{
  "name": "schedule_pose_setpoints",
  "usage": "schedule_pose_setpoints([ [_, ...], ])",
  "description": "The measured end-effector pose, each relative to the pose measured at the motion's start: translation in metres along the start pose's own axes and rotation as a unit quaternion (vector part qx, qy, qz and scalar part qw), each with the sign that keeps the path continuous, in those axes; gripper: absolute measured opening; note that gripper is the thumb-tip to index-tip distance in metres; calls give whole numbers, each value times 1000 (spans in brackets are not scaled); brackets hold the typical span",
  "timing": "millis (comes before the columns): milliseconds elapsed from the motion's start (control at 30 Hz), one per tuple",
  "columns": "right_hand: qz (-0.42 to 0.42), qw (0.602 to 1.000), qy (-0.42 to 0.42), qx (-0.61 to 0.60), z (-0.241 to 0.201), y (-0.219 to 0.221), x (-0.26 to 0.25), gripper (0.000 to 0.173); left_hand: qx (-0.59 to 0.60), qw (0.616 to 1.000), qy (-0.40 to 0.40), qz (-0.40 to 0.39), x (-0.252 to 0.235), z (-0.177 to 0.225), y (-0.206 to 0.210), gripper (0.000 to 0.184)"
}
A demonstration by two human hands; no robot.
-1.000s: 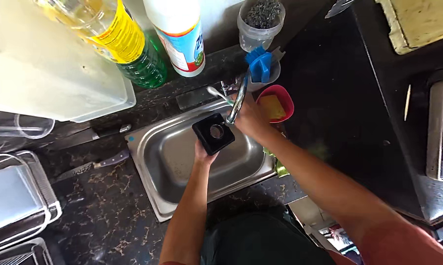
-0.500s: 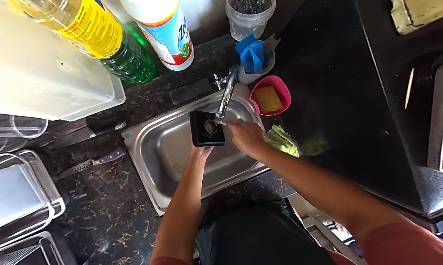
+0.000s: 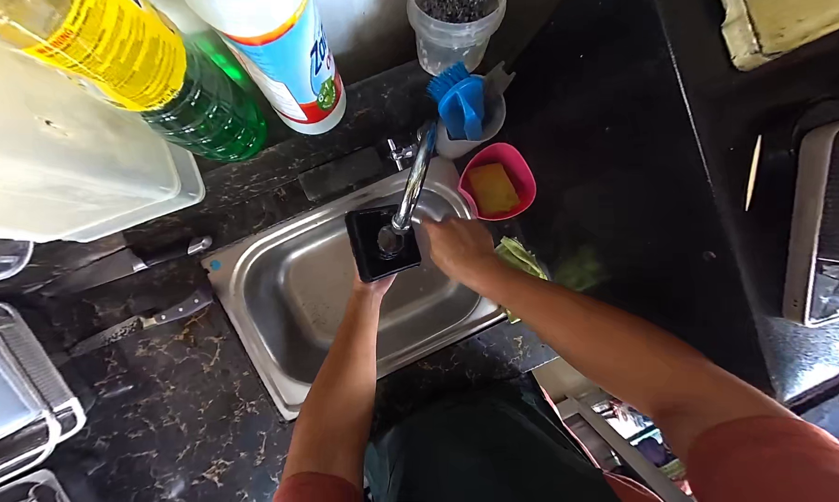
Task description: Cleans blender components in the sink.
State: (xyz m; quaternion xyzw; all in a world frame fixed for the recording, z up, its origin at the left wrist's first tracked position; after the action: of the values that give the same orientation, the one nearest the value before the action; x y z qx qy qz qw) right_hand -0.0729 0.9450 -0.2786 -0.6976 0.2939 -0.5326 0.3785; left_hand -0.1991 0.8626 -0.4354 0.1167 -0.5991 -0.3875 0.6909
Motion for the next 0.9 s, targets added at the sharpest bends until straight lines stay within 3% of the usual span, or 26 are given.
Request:
schedule_pose_setpoints([
  [67, 29, 1000, 5, -11, 5, 8, -6, 47, 2, 1000, -14, -14, -1, 1, 12, 76],
  [200, -47, 998, 41, -18, 3, 20, 12, 47, 10, 999, -33, -9, -4, 0, 9, 76],
  [333, 1, 998, 46, -35, 7, 25, -1, 56, 38, 999, -9, -6, -3, -6, 6, 82],
  [467, -57, 996, 55, -27, 4, 33, 17, 53, 24, 1000, -2, -2, -3, -5, 4, 79],
  [600, 8, 999, 37, -26, 5, 26, 0, 51, 12, 1000, -7, -4, -1, -8, 10, 81],
  [733, -45, 998, 44, -20, 0, 22, 11, 44, 13, 1000, 2, -20, -4, -3, 6, 79],
  [900, -12, 997, 63, -43, 3, 36, 11, 64, 45, 999, 25, -11, -3, -5, 16, 77],
])
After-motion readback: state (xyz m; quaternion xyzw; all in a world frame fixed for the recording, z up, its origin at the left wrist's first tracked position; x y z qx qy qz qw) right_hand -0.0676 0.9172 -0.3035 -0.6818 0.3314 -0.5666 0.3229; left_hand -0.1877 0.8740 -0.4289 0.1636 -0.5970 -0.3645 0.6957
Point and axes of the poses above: each hand's wrist, its own x-axis away from the middle knuckle, its own y-axis out of the palm, z = x × y, the point moved 9 cm from there along -x, towards the middle knuckle, and after that the axes turned 8 degrees about z, right-handed, at the moved point
